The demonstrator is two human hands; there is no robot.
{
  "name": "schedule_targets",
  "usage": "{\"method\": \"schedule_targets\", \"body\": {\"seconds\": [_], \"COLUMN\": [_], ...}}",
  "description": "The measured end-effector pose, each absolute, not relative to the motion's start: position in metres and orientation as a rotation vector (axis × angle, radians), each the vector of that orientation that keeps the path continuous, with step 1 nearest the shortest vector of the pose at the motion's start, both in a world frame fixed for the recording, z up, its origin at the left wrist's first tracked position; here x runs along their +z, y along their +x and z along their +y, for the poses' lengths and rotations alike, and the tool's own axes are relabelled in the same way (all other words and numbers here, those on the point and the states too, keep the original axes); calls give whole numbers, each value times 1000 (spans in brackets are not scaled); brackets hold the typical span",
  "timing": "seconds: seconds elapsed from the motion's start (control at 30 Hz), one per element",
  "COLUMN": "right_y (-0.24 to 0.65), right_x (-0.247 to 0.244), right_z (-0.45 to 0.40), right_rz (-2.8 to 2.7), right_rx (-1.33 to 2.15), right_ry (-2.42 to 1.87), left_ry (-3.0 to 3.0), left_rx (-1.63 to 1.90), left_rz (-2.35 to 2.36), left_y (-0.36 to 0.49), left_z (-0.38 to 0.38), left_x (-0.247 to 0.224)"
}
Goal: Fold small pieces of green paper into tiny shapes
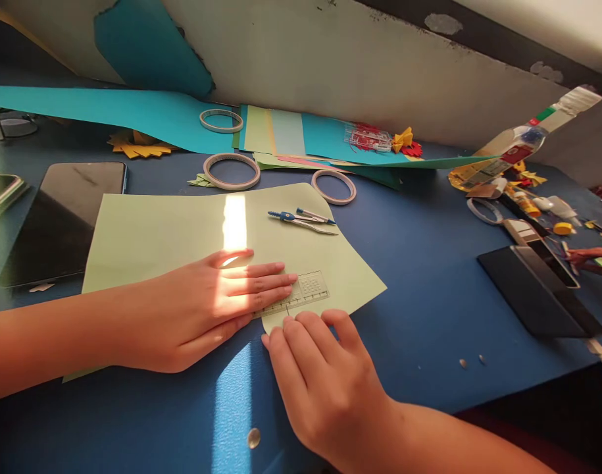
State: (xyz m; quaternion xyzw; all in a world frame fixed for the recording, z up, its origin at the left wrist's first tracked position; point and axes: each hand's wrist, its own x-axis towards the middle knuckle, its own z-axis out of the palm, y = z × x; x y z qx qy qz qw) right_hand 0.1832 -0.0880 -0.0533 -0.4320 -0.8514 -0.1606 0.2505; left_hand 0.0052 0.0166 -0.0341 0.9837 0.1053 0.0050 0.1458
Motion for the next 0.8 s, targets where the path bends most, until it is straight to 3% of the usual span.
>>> {"method": "schedule_targets", "body": {"seconds": [0.8], "right_y": [186], "right_x": [-50], "right_z": [-81], "right_rz": [-2162], "right_rx": [-99], "right_ry": [-1361], "left_ry": [2764], "left_rx": [142], "left_rz": [294], "left_y": [6], "left_z": [16], "left_x": [-32]}}
